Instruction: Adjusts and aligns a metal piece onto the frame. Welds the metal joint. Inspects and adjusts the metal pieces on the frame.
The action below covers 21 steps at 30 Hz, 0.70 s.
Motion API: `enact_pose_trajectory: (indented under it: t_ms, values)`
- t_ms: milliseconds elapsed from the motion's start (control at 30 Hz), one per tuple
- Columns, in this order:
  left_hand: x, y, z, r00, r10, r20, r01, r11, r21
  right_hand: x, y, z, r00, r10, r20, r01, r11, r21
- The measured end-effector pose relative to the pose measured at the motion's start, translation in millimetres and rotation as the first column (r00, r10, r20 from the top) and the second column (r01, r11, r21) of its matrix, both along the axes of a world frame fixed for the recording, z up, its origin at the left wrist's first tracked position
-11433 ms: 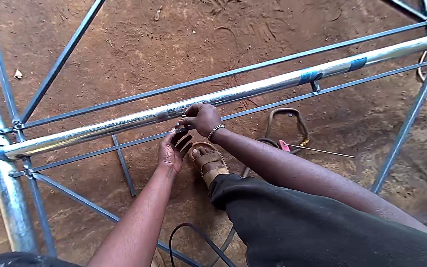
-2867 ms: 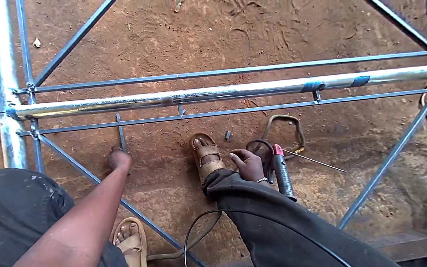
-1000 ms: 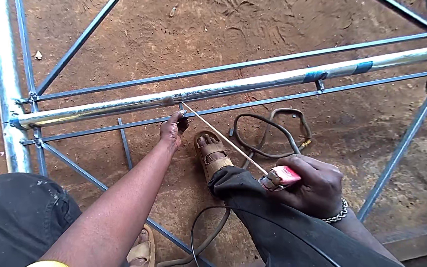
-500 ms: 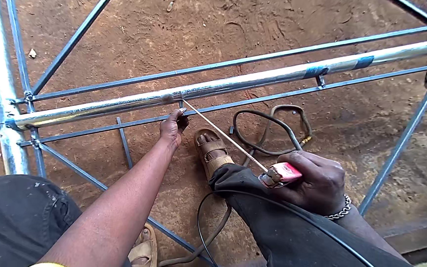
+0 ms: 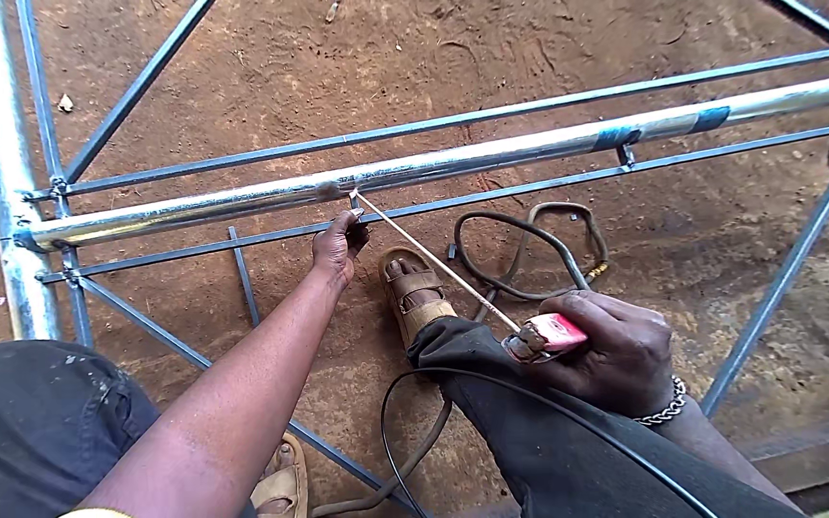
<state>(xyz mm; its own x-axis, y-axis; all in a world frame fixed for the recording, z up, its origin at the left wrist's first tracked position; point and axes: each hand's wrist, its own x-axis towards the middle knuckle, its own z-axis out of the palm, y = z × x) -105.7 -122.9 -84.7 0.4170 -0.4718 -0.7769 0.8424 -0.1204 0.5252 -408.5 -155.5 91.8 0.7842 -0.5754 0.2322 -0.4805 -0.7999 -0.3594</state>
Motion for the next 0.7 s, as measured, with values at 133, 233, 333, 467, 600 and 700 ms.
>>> enact_pose_trajectory:
  t_ms: [133,233,333,467,600,700]
  values:
    - [-3.2,1.6,-2.8,1.000,0.011,0.028,-0.011,0.999,-0.033,-1.6,-0.3,-1.5,1.000,0.011,0.015,-0.011,1.000,-0.029]
    - [-3.1,0.8,-5.8,0.999,0.012,0.037,-0.011,1.000,-0.022,-3.1,-0.9,-1.3,1.000,0.014,0.012,-0.014,1.000,-0.001]
    - [-3.4,3.5,-9.3,0.998,-0.010,0.065,0.011,1.000,-0.013,-4.7,-0.4,-0.1,1.000,0.005,-0.016,-0.005,1.000,-0.001]
    - [-2.8,3.3,-7.9,0.998,-0.020,0.061,0.021,1.000,-0.012,-5.4,-0.4,-1.1,1.000,0.019,-0.014,-0.019,1.000,-0.008]
    - [-1.8,3.5,-4.5,0.997,-0.045,0.063,0.048,0.998,-0.050,-4.5,0.4,-1.2,1.000,0.014,-0.003,-0.014,1.000,0.010]
    - [-2.3,3.4,-4.2,0.998,-0.036,0.053,0.038,0.998,-0.046,-2.4,1.0,-0.6,1.000,0.005,-0.010,-0.005,1.000,0.020]
